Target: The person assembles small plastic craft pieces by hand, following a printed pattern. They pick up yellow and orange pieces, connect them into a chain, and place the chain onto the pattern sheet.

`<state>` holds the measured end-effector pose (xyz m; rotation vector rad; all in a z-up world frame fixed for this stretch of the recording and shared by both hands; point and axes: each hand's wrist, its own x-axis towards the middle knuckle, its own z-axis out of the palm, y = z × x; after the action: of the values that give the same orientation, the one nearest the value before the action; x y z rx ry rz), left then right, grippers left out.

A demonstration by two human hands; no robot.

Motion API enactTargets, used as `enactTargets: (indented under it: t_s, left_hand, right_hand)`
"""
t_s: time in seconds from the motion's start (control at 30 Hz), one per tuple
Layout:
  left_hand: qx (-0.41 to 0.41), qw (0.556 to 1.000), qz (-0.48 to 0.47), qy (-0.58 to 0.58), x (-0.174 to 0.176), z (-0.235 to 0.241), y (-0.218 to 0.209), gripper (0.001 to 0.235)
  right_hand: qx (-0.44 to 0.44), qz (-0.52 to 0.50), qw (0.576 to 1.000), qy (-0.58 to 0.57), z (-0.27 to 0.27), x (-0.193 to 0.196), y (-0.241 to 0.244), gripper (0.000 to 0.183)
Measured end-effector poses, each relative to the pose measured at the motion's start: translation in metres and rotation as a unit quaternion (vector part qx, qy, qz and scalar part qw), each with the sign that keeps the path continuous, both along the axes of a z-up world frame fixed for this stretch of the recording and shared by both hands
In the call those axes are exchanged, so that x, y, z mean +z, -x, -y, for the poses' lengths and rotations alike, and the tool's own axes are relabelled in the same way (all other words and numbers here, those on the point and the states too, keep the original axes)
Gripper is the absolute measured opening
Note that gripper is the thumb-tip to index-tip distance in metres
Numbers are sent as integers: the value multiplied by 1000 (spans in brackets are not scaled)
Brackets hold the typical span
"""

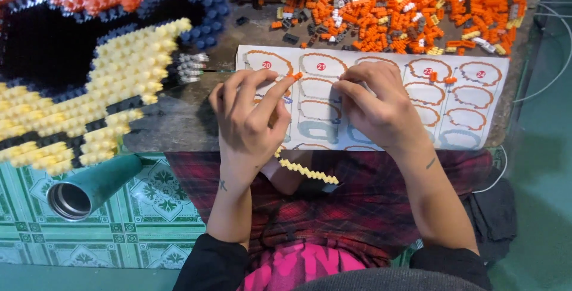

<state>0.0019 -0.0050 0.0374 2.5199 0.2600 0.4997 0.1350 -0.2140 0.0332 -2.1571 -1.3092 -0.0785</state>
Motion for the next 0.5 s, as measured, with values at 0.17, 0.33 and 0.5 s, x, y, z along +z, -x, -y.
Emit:
enactTargets:
  t_s: [0.17,0.33,0.5]
  left_hand:
    - [2,1000,-1,-8,-3,1,0,50]
    - [0,999,-6,-40,-7,2,1,52]
    - [2,999,-19,-43,-8,2,0,51]
  right_hand:
    - [2,-3,1000,-4,0,0,0,23]
    - [-1,0,1000,-1,-1,0,0,23]
    - [19,10,1000,15,0,2,-3,26]
